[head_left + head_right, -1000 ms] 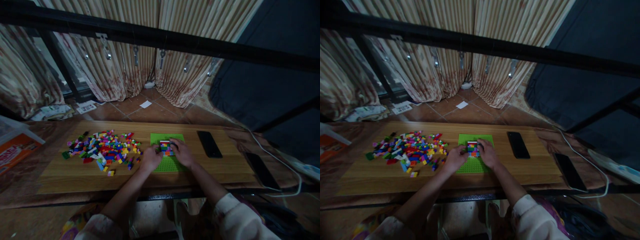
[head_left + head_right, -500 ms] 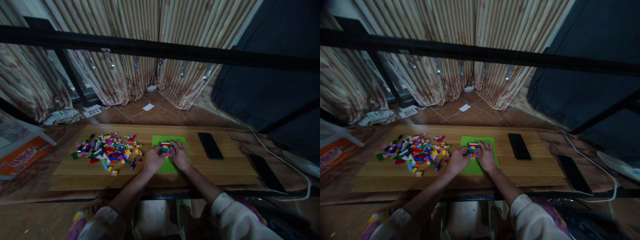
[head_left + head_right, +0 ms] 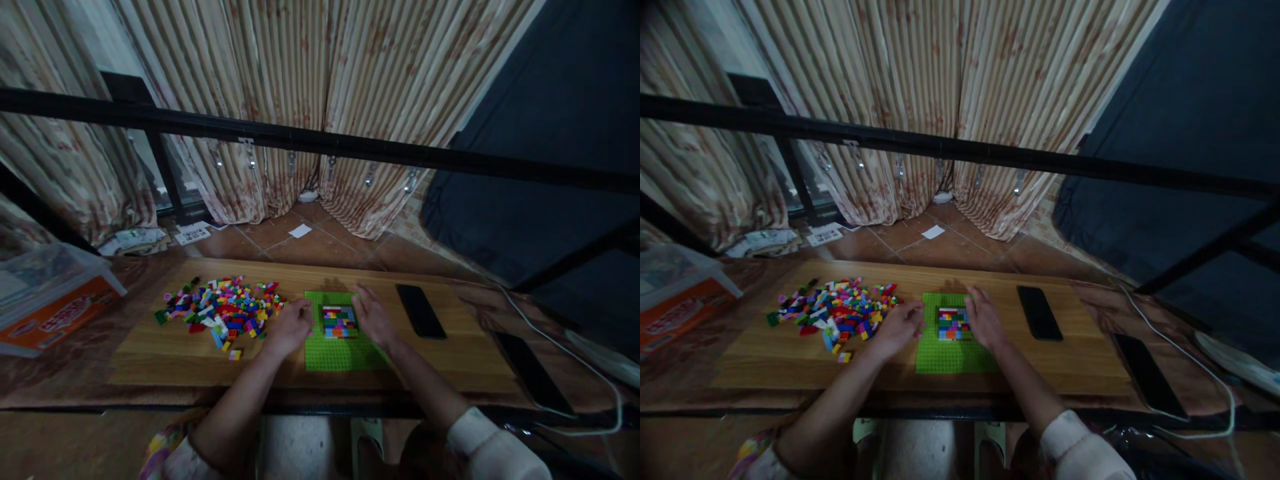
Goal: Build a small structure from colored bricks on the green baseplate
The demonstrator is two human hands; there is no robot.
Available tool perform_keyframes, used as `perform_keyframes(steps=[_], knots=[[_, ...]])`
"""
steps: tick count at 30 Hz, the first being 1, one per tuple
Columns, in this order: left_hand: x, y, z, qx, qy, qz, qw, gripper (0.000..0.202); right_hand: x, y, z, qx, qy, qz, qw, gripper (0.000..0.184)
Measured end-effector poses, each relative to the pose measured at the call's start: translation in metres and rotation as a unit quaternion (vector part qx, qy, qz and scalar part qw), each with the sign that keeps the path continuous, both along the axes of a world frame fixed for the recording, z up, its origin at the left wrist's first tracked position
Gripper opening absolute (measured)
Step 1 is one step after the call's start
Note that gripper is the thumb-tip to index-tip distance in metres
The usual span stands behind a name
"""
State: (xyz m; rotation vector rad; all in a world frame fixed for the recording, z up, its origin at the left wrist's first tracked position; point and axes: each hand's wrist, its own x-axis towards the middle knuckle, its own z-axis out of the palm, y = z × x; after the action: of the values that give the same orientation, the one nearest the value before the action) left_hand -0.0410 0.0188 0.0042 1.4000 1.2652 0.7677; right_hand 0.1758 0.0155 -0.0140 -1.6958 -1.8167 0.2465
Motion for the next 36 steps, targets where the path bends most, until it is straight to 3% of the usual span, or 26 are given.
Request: perform_keyframes(steps=[3, 8, 11, 17, 21, 25, 28, 32, 36], knots=[[-0.024, 0.017, 0.015, 0.044, -0.069, 0.094, 0.992, 0.026, -0.024, 0.013, 0.010, -0.024, -0.054, 0.020, 0.998, 0.055], [-0.064, 0.029, 0.041, 0.078, -0.149, 0.240, 0.956, 0.029, -0.069, 0.015, -0.012, -0.110, -0.172, 0.010, 0.979, 0.064], [-0.088, 0.029, 0.050, 0.102, -0.196, 0.291, 0.931, 0.029, -0.074, 0.012, -0.024, -0.121, -0.210, 0.002, 0.970, 0.065], [-0.134, 0.027, 0.059, 0.145, -0.277, 0.404, 0.859, 0.027, -0.068, 0.014, -0.025, -0.126, -0.250, -0.001, 0.960, 0.066], [-0.153, 0.022, 0.065, 0.155, -0.328, 0.429, 0.827, 0.025, -0.066, 0.015, -0.029, -0.124, -0.253, -0.006, 0.960, 0.065], [-0.159, 0.018, 0.067, 0.147, -0.355, 0.425, 0.820, 0.023, -0.063, 0.013, -0.031, -0.097, -0.236, -0.010, 0.967, 0.060], [-0.161, 0.017, 0.067, 0.140, -0.365, 0.423, 0.818, 0.022, -0.073, 0.014, -0.027, -0.038, -0.211, 0.030, 0.976, 0.055], [-0.163, 0.018, 0.068, 0.135, -0.373, 0.419, 0.817, 0.023, -0.114, 0.019, -0.014, 0.022, -0.153, 0.134, 0.979, 0.042], [-0.166, 0.018, 0.070, 0.133, -0.378, 0.417, 0.816, 0.023, -0.166, 0.031, -0.002, 0.000, -0.126, 0.202, 0.971, 0.031]])
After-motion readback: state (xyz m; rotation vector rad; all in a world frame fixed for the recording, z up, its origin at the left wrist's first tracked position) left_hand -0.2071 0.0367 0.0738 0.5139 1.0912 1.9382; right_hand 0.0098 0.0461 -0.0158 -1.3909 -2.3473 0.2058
